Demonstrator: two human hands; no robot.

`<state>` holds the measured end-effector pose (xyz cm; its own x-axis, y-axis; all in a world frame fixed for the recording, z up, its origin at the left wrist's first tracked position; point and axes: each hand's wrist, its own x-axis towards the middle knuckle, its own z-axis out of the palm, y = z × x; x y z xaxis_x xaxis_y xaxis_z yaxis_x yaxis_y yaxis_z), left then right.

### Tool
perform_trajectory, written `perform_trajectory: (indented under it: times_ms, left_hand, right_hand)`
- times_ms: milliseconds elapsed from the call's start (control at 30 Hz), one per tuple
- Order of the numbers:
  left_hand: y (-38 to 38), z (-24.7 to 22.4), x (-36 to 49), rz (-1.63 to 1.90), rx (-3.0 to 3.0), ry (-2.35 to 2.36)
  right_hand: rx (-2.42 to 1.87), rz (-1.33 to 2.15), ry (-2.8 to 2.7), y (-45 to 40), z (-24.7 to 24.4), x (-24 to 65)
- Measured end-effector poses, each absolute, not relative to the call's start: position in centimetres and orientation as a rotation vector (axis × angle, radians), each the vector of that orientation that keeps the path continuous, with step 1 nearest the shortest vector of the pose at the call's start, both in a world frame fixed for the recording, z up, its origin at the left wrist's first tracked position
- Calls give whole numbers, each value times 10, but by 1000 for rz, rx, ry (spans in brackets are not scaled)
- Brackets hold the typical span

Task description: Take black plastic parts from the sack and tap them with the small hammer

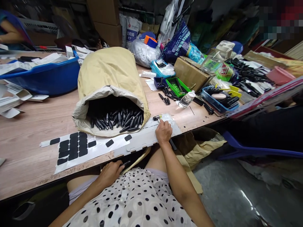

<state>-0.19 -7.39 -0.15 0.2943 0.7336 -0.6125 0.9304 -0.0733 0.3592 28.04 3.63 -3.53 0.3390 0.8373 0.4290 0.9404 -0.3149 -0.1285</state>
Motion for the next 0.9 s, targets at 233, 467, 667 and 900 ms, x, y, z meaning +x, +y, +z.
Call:
perform_trajectory:
  times_ms: [233, 467, 667, 900]
  left_hand:
    - [-70, -12, -4, -397, 1629, 1613]
    - [-51, 29, -2, 133, 1734, 1227]
    - [28, 11, 12, 822, 2114, 1595]
    - [41, 0, 8, 720, 2186, 1717]
  right_hand:
    - [-2269, -417, -1567, 37, -33, 277]
    - [-2280, -380, -1567, 36, -30, 275]
    - [-2262, -375, -1575, 36, -30, 274]
    - [-2276, -350, -1577, 37, -29, 273]
